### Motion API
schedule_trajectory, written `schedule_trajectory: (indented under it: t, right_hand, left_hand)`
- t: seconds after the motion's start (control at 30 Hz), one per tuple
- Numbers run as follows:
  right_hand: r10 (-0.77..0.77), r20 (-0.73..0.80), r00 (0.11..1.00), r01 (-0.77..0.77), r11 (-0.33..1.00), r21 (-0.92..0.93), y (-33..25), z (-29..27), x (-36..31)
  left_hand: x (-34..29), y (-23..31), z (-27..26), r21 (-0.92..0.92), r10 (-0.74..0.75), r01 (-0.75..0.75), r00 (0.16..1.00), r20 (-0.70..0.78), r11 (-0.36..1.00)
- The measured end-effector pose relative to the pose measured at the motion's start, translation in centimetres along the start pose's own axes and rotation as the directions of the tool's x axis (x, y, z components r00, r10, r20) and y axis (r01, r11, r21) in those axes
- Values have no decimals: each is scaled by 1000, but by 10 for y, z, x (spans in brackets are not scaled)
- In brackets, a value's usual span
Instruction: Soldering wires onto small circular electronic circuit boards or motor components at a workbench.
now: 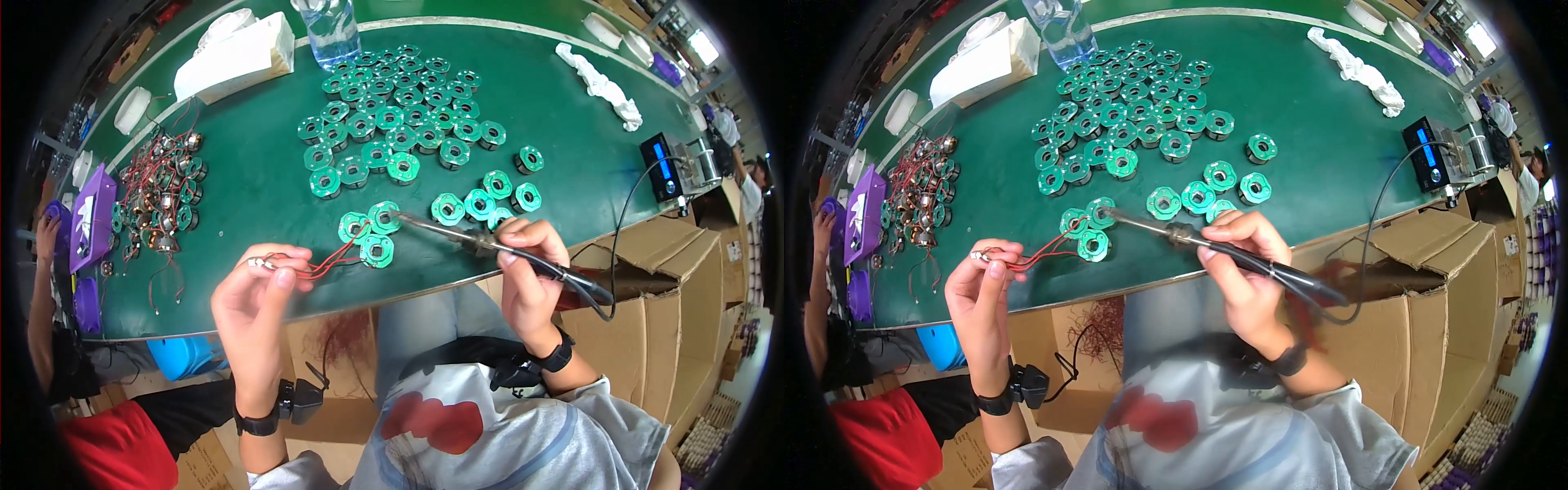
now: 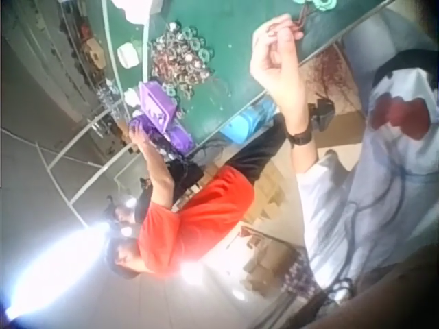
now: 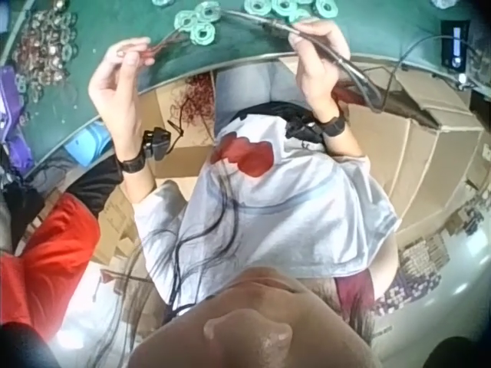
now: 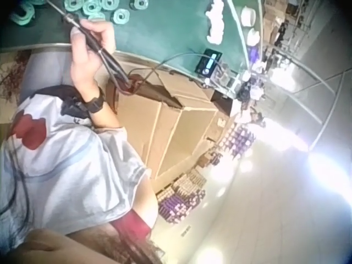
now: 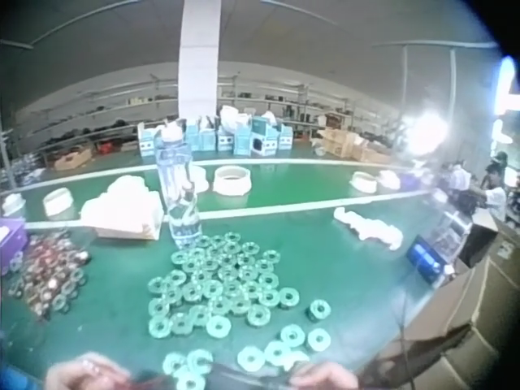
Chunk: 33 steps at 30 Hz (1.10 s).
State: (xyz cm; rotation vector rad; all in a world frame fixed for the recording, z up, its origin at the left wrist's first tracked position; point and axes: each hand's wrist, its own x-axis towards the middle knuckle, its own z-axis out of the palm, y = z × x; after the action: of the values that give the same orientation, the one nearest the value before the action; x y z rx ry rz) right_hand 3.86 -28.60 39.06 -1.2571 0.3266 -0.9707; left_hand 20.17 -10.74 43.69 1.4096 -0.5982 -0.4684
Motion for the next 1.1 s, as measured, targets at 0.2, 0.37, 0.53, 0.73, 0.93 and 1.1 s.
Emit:
schedule_trajectory:
  t: [0.2, 0.37, 0.53, 0.73, 0.93, 1.1]
  right_hand:
    - [-83, 68, 994, 81, 996, 27, 5, 10, -14]
    - [-63, -17, 998, 63, 998, -14, 10, 15, -14]
    - [-30, -21, 999, 29, 999, -30, 10, 17, -16]
    - [-26, -30, 999, 25, 999, -39, 11, 19, -15]
    - [-24, -20, 1000, 23, 999, -45, 12, 19, -15]
    - [-31, -8, 999, 31, 998, -58, 13, 18, -14]
  left_hand:
    - [3, -1, 0, -1, 23, -23, 999, 24, 1000]
    - [1, -1, 1, -14, 25, -25, 1000, 14, 1000]
    - [2, 0, 1, -25, 36, -36, 999, 32, 999]
    - [1, -1, -1, -37, 43, -41, 998, 53, 998]
    - [2, -2, -1, -32, 45, -43, 997, 61, 999]
    - [3, -2, -1, -28, 52, -50, 997, 65, 998]
